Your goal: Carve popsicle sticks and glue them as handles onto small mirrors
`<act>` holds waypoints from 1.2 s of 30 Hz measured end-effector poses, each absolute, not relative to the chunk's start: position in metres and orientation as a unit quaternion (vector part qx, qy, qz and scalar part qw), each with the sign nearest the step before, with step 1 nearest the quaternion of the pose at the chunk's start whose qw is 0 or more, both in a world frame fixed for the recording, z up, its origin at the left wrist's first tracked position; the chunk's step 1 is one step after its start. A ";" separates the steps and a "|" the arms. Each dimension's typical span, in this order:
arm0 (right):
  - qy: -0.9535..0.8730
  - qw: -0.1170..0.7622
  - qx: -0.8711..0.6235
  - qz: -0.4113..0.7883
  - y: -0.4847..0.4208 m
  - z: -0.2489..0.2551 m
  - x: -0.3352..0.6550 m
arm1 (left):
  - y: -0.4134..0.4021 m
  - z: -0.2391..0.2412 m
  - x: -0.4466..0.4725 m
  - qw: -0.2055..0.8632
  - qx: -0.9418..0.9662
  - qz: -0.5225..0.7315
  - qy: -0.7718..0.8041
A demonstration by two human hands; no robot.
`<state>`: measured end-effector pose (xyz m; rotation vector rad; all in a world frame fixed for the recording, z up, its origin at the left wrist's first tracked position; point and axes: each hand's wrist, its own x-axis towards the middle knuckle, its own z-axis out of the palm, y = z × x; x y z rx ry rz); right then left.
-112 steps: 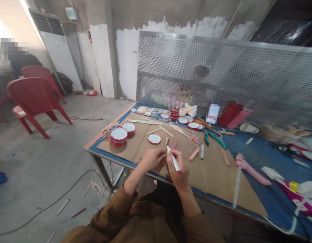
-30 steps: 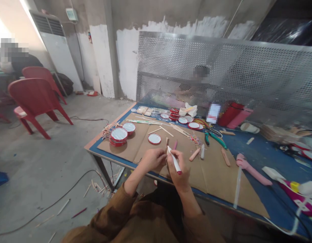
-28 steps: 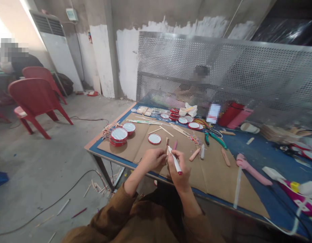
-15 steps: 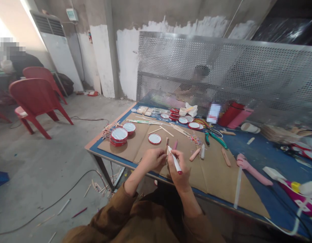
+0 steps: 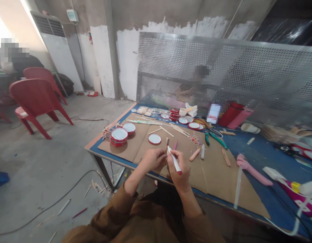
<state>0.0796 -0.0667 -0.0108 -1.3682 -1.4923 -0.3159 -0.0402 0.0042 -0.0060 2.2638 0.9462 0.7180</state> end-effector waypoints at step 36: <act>-0.636 0.506 -0.570 -0.122 -0.068 -0.012 0.080 | 0.002 -0.003 -0.042 0.304 0.848 0.270 0.341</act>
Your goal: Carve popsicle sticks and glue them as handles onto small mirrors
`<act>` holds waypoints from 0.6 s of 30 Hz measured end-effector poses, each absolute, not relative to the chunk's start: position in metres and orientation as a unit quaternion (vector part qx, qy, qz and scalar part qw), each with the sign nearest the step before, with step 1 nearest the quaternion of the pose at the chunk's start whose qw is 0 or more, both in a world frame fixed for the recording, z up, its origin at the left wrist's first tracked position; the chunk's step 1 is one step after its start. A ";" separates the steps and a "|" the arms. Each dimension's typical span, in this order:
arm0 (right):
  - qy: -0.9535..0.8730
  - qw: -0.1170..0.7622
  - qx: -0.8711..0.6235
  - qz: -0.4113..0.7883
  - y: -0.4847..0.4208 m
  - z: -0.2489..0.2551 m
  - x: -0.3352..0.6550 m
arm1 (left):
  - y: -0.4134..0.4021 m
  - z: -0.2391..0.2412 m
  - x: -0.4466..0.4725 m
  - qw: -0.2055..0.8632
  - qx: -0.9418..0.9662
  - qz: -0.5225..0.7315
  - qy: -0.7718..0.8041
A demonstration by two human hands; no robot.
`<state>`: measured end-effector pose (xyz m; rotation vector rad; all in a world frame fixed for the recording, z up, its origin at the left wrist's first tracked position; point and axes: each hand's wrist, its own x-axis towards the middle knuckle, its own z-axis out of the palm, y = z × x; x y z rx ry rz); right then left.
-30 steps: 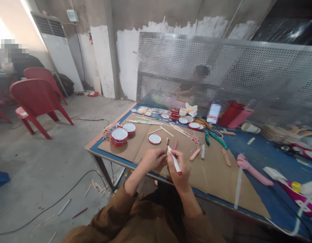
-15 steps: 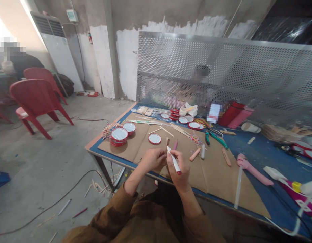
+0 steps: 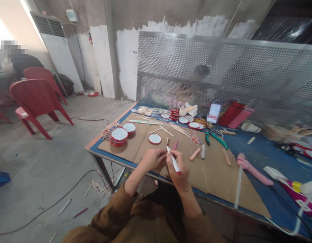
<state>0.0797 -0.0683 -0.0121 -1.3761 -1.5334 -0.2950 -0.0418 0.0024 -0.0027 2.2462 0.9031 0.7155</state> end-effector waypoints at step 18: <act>-0.631 0.505 -0.575 -0.128 -0.068 -0.012 0.080 | 0.002 -0.003 -0.041 0.290 0.850 0.260 0.354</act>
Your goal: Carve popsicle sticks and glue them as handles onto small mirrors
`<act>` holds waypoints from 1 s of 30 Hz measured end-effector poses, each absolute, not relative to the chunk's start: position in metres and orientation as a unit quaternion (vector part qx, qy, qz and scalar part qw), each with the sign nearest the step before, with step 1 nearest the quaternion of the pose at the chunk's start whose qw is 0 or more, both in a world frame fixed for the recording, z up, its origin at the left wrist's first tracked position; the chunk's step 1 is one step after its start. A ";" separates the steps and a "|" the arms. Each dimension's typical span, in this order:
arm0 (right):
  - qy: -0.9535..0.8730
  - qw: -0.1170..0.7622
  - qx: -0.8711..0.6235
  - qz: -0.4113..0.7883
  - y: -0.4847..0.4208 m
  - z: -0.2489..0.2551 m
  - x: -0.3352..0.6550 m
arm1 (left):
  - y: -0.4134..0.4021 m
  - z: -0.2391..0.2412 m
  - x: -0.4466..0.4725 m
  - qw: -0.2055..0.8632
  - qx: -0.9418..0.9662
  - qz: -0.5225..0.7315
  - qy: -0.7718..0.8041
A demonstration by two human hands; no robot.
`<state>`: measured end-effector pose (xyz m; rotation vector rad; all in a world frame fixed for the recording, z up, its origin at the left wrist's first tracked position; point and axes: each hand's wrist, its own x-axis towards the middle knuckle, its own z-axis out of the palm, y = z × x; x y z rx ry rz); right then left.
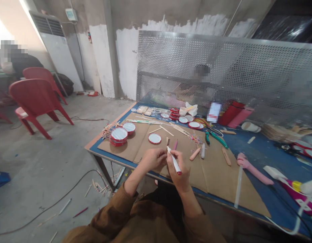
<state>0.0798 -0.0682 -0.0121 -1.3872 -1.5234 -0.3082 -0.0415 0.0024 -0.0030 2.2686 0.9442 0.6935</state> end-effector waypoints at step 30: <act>-0.616 0.515 -0.582 -0.127 -0.069 -0.013 0.080 | 0.004 -0.005 -0.040 0.285 0.846 0.254 0.372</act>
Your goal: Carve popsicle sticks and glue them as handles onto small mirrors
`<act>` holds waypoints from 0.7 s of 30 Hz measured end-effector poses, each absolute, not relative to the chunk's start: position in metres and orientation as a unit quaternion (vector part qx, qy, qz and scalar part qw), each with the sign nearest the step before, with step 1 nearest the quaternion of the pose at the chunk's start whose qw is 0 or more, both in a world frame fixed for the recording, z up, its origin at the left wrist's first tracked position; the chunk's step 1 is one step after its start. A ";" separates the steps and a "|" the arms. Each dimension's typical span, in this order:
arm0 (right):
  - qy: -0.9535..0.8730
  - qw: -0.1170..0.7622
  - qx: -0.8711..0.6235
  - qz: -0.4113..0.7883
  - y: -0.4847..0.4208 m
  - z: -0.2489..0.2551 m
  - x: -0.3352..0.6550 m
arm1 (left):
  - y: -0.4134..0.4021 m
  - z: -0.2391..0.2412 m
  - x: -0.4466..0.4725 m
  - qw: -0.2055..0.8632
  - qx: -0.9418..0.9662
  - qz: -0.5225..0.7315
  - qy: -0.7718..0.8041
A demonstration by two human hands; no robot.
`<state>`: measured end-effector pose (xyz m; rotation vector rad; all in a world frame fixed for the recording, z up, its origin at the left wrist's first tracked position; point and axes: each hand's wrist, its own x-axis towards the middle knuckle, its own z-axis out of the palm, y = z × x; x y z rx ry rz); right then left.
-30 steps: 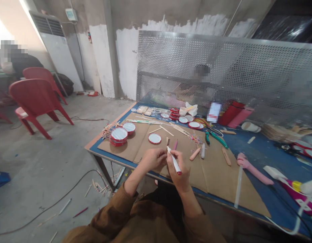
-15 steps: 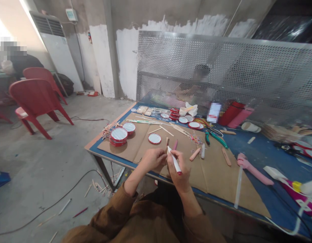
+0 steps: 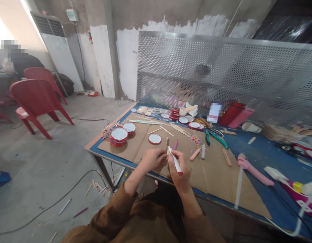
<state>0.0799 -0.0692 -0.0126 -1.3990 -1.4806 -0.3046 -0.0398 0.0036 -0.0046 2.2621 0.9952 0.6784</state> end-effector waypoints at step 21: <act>-0.635 0.504 -0.567 -0.149 -0.068 -0.011 0.080 | 0.003 -0.003 -0.040 0.298 0.844 0.260 0.361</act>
